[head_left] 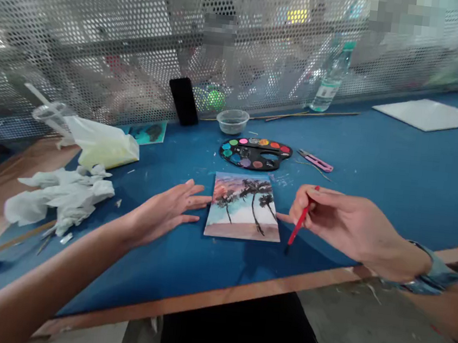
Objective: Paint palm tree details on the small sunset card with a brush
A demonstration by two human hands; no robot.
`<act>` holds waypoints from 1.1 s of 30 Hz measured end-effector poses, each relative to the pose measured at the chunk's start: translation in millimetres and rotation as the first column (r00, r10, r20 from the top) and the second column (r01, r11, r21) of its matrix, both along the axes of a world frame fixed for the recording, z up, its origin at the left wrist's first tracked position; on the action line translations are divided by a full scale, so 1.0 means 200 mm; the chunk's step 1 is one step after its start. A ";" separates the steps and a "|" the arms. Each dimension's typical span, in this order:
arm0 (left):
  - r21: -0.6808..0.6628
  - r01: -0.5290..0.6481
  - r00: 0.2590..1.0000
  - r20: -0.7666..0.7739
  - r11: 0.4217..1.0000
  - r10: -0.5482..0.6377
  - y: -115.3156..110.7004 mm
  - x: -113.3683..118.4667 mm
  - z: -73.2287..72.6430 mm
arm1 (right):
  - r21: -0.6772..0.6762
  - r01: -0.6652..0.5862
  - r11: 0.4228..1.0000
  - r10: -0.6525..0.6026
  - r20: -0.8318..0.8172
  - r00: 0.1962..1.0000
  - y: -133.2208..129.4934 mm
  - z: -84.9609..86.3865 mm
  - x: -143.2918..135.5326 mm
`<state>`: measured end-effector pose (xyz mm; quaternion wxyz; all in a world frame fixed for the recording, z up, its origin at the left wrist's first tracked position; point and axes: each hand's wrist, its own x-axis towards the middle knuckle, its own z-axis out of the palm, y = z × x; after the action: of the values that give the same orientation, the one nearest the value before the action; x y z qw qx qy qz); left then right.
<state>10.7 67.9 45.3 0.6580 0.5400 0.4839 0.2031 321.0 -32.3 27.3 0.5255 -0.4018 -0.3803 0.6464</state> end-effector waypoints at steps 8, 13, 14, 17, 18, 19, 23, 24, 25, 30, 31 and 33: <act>-0.124 -0.158 0.976 0.132 0.980 0.174 0.08 0.00 -0.09 | 0.031 -0.038 0.999 0.040 -0.091 0.995 0.04 0.05 -0.19; -0.099 -0.200 0.974 0.093 0.975 0.209 0.11 -0.02 -0.10 | 0.016 -0.084 0.996 0.085 -0.045 0.995 0.14 0.08 -0.25; -0.093 -0.206 0.974 0.074 0.974 0.213 0.11 -0.04 -0.11 | 0.018 -0.087 0.996 0.087 -0.024 0.996 0.15 0.10 -0.25; -0.034 -0.242 0.969 0.049 0.970 0.243 0.16 -0.12 -0.10 | 0.120 -0.050 0.991 0.046 0.037 0.998 0.18 0.19 -0.17; 0.003 -0.263 0.964 0.052 0.965 0.262 0.19 -0.15 -0.09 | 0.183 -0.018 0.983 0.006 0.067 0.998 0.18 0.22 -0.12; 0.048 -0.291 0.956 0.060 0.955 0.288 0.23 -0.20 -0.07 | 0.246 0.036 0.969 -0.063 0.101 0.993 0.18 0.26 -0.07; 0.260 -0.497 0.868 0.137 0.828 0.478 0.45 -0.36 -0.01 | 0.317 0.265 0.911 -0.317 0.127 0.940 0.16 0.35 0.14; 0.299 -0.546 0.838 0.160 0.783 0.522 0.51 -0.39 0.01 | 0.288 0.307 0.907 -0.353 0.121 0.928 0.16 0.35 0.18; 0.326 -0.581 0.812 0.179 0.746 0.555 0.58 -0.42 0.02 | 0.260 0.333 0.906 -0.373 0.124 0.919 0.15 0.35 0.20; 0.353 -0.635 0.768 0.187 0.687 0.613 0.83 -0.48 0.05 | 0.223 0.321 0.920 -0.376 0.279 0.884 0.23 0.32 0.25; 0.355 -0.641 0.761 0.184 0.680 0.622 0.87 -0.49 0.06 | 0.222 0.304 0.926 -0.363 0.308 0.879 0.26 0.30 0.26; 0.366 -0.660 0.744 0.197 0.657 0.638 0.97 -0.49 0.09 | 0.194 0.244 0.950 -0.298 0.333 0.895 0.33 0.26 0.28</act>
<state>-88.2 261.1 64.2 0.4247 0.4524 0.5730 0.5354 376.5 34.6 79.4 0.5607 -0.5220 -0.4563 0.4527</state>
